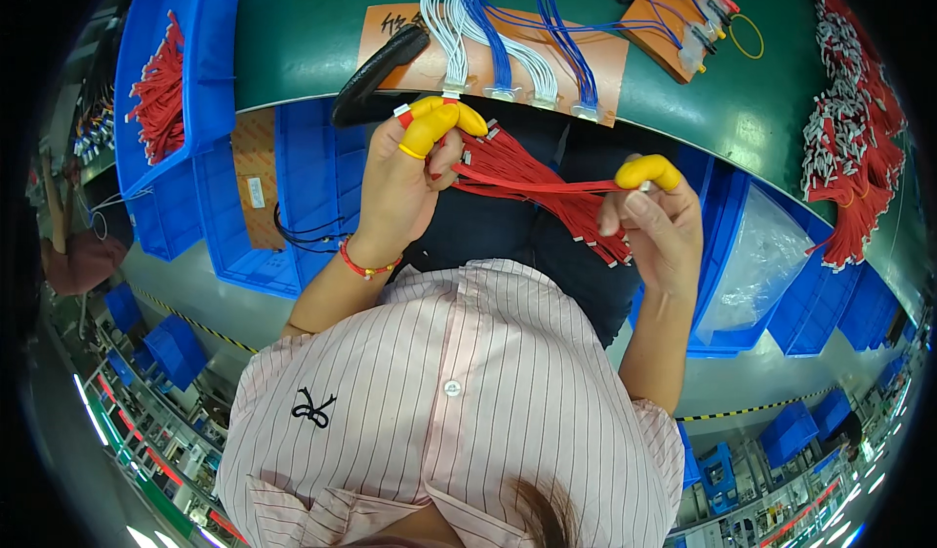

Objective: Assembling red wire harnesses by inserting bundles of wires into connectors at a production station.

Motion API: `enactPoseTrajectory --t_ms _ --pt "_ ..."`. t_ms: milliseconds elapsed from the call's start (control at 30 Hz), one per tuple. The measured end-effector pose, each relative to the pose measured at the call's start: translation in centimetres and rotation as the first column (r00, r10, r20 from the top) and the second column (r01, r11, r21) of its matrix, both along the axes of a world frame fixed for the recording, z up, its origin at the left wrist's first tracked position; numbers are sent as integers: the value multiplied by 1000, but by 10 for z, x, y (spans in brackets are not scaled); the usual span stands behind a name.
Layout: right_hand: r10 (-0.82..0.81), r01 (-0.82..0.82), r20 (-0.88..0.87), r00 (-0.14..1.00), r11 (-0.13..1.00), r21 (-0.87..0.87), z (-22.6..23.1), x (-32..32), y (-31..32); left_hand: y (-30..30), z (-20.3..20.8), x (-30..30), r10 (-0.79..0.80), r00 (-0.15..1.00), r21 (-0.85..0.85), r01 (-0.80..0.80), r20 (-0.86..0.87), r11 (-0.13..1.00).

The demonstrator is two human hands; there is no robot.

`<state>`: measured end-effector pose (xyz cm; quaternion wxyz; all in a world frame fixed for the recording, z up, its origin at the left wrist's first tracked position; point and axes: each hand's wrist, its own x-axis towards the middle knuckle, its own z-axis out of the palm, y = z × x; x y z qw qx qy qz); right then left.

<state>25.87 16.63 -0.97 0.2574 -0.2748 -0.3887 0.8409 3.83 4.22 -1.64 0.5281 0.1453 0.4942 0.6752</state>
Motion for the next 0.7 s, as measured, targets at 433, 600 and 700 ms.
enactPoseTrajectory --t_ms 433,600,700 --pt "-179 153 198 964 978 142 -3 -46 -22 8 4 1 127 991 21 -128 52 992" --pt "-289 268 195 937 955 127 -2 -51 -21 10 3 4 137 988 60 -142 78 988" --pt "-320 310 171 932 947 86 -6 -51 -19 8 6 -4 45 989 43 -51 140 998"
